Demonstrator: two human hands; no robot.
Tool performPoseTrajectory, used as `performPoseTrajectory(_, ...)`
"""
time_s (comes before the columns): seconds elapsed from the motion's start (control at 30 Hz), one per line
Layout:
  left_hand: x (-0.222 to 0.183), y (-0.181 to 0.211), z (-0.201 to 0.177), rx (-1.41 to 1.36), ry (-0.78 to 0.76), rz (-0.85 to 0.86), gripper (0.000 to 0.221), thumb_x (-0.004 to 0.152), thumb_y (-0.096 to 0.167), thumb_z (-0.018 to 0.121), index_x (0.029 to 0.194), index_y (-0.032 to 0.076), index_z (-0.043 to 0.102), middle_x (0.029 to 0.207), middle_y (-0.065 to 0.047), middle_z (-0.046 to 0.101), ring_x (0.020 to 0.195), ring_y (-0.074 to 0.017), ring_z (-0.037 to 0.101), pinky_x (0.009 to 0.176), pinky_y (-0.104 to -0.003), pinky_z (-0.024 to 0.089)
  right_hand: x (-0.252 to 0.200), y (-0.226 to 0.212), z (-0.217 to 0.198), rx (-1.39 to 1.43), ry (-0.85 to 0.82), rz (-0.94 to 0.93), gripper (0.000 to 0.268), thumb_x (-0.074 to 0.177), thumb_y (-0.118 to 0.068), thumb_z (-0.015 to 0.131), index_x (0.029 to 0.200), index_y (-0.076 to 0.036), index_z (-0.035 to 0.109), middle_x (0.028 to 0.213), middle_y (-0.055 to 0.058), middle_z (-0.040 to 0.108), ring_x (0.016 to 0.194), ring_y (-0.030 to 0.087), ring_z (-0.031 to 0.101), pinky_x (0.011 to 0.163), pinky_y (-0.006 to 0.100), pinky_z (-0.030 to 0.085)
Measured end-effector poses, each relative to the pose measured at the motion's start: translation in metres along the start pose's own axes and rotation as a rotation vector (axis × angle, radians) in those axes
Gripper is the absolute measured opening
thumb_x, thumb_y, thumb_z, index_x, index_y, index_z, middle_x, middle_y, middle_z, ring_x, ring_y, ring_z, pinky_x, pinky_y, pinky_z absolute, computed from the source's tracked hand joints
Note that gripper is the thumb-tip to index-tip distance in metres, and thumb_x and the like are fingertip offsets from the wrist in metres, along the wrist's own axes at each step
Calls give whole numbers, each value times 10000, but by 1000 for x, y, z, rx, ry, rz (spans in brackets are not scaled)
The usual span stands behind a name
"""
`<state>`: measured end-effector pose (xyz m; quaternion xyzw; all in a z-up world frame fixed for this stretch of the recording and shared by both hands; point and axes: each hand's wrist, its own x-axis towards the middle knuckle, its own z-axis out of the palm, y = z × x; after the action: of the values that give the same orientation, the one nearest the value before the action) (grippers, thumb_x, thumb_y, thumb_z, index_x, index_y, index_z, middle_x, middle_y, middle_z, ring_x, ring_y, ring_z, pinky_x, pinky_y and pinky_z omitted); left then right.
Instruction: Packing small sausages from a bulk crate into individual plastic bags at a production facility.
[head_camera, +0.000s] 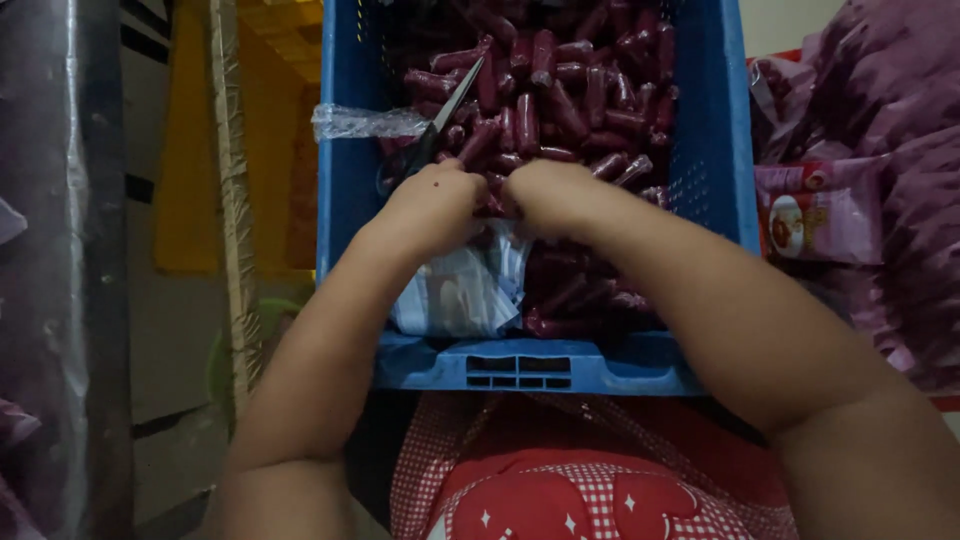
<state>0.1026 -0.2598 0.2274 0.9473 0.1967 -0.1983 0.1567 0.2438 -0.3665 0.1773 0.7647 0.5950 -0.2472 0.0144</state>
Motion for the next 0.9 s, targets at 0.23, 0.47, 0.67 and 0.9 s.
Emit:
performPoseTrajectory(0.23, -10, -1, -9, -175, 9, -10, 424, 864, 234, 778, 1266, 111, 717, 1232, -223, 591, 1196, -479, 599, 983, -551, 542, -2, 12, -13, 289, 31, -180, 247, 835, -123, 642, 1026, -168, 792, 959, 120, 783, 1036, 404, 714, 862, 515, 578)
performPoseTrajectory(0.47, -5, -11, 3, -289, 128, 121, 353, 846, 231, 789, 1169, 97, 741, 1166, -190, 628, 1110, -455, 632, 940, -520, 531, -12, 23, -39, 440, 84, -225, 142, 838, -213, 751, 941, -130, 802, 883, 89, 796, 935, 354, 738, 810, 483, 532)
performPoseTrajectory(0.67, -10, -13, 2, -400, 242, 145, 217, 860, 135, 692, 1066, 108, 754, 1005, -164, 743, 1013, -414, 690, 872, -479, 547, -17, 33, -48, 595, 153, -192, 254, 952, -255, 742, 827, -34, 730, 691, 116, 683, 710, 241, 587, 723, 436, 476)
performPoseTrajectory(0.9, -4, -26, 6, -530, 330, 81, 238, 923, 212, 653, 1122, 157, 770, 1048, -118, 779, 1052, -357, 707, 897, -443, 554, -41, 26, -74, 892, 145, -225, 326, 949, -82, 687, 1274, -95, 692, 1012, 57, 726, 952, 193, 652, 882, 375, 524)
